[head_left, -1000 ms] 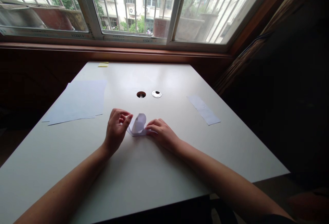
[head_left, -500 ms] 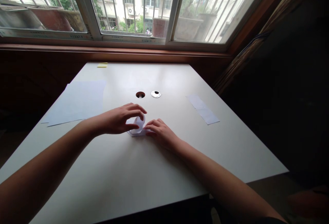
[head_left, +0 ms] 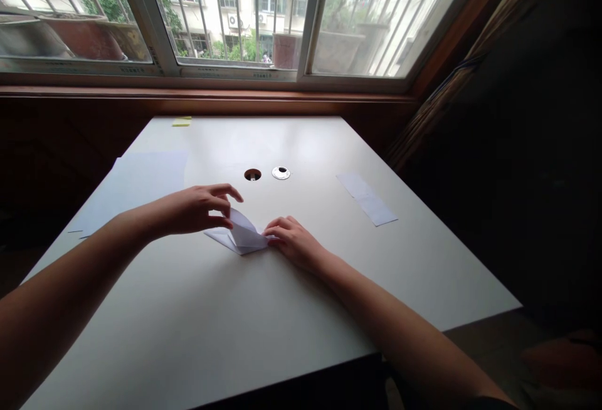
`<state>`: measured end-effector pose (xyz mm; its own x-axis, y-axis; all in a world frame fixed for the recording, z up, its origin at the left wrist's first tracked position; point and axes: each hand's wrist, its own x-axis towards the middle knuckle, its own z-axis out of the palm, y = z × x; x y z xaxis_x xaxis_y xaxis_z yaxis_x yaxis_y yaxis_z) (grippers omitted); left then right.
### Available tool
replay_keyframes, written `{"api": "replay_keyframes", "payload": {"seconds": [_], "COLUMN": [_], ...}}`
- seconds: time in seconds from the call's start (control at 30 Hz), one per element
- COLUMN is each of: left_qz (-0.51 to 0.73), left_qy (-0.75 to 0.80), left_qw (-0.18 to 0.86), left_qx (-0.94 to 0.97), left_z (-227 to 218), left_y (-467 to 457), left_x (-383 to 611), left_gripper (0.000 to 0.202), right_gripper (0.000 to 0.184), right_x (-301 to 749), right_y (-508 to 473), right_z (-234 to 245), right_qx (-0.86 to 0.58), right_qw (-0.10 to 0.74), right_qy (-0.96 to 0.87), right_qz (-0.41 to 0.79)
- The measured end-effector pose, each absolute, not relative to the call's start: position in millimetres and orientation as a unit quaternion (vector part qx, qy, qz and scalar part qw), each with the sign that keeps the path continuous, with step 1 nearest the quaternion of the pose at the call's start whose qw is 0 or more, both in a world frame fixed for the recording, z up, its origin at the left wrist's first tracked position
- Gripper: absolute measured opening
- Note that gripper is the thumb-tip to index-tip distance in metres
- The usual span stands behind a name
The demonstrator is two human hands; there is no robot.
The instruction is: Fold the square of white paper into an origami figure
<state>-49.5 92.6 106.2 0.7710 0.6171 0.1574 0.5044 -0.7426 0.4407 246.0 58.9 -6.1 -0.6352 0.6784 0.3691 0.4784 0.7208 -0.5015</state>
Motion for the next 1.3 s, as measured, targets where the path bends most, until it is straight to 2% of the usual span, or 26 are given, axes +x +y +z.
{"api": "replay_keyframes", "payload": {"seconds": [0.5,0.7,1.03,1.17,1.3], "left_qz": [0.215,0.208,0.190,0.223,0.236], "left_qy": [0.350,0.373,0.446,0.452,0.425], "left_qw": [0.199,0.198,0.153,0.203,0.260], "left_qx": [0.890,0.882,0.861,0.840,0.834], "left_z": [96.9,98.0,89.5,78.1,74.9], "left_y": [71.0,70.6,63.7,61.9,57.7], "left_x": [-51.5,-47.7,-37.7,-40.1,-43.6], "left_gripper": [0.019,0.028,0.015,0.016,0.025], "right_gripper": [0.019,0.015,0.017,0.017,0.016], "right_x": [246.3,246.3,246.6,246.3,245.8], "right_y": [57.7,58.5,57.3,56.5,55.7], "right_z": [-0.9,-1.5,1.8,1.3,2.5], "right_qx": [-0.331,-0.341,-0.345,-0.344,-0.341], "right_qw": [0.270,0.268,0.271,0.273,0.271], "right_qy": [-0.882,-0.877,-0.870,-0.870,-0.875], "right_qz": [0.200,0.206,0.226,0.223,0.213]}}
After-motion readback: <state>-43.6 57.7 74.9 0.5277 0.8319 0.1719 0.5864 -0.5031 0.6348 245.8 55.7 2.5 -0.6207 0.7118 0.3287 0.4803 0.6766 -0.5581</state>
